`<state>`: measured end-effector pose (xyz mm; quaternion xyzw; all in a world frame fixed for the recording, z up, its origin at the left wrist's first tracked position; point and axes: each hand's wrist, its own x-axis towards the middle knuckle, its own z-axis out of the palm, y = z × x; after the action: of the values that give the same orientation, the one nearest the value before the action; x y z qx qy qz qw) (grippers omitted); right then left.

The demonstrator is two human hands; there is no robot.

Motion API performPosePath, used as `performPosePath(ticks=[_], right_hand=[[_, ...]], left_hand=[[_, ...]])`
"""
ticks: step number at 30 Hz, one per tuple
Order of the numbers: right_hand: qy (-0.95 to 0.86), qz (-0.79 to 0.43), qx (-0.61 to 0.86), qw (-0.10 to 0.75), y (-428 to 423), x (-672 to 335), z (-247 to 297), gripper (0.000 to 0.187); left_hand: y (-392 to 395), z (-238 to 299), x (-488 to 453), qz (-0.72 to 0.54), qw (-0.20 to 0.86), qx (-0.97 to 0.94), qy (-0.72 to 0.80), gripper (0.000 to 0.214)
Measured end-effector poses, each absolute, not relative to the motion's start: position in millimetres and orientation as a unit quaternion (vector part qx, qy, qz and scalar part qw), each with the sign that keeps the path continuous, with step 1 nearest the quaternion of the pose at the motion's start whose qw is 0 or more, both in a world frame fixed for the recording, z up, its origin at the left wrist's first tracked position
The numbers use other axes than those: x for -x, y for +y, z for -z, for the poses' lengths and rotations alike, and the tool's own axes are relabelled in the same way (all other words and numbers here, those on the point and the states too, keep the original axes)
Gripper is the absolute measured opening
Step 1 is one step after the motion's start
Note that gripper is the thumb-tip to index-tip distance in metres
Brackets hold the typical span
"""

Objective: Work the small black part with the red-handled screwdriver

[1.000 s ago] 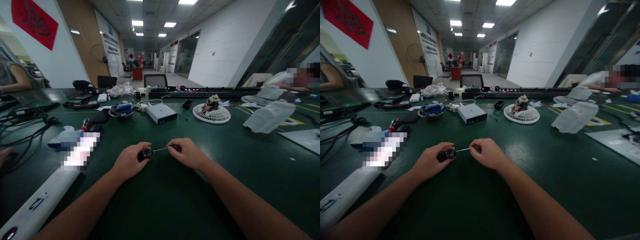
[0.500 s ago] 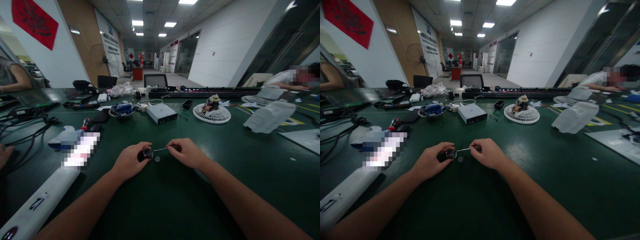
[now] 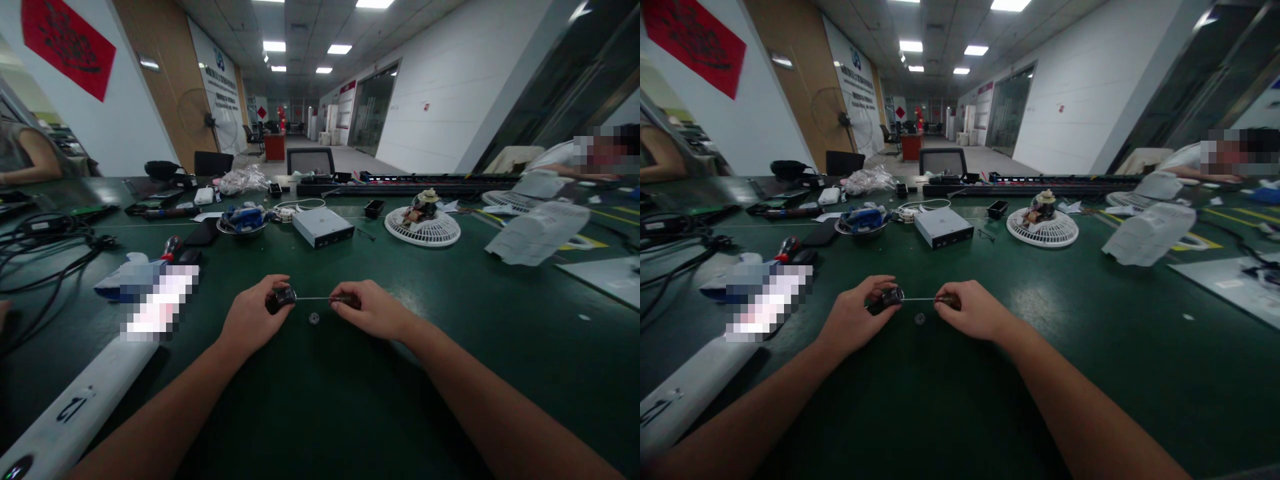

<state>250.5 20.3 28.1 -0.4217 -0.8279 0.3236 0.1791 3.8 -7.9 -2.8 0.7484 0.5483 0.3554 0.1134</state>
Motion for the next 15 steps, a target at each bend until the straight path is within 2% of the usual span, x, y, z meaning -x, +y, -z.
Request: performPosePath(ticks=[6, 12, 15], right_hand=[[-0.816, -0.361, 0.414, 0.181, 18.8, -246.6, -26.8, 0.023], [-0.860, -0.250, 0.396, 0.205, 13.9, -230.9, -14.2, 0.014], [-0.868, -0.239, 0.387, 0.199, 13.1, -223.6, -8.2, 0.012]], left_hand=[[-5.8, 1.6, -1.5, -0.380, 0.112, -0.703, 0.591, 0.045], [-4.8, 1.4, -2.2, -0.380, 0.124, -0.695, 0.598, 0.045], [-4.8, 2.6, -2.7, -0.381, 0.121, -0.710, 0.580, 0.044]])
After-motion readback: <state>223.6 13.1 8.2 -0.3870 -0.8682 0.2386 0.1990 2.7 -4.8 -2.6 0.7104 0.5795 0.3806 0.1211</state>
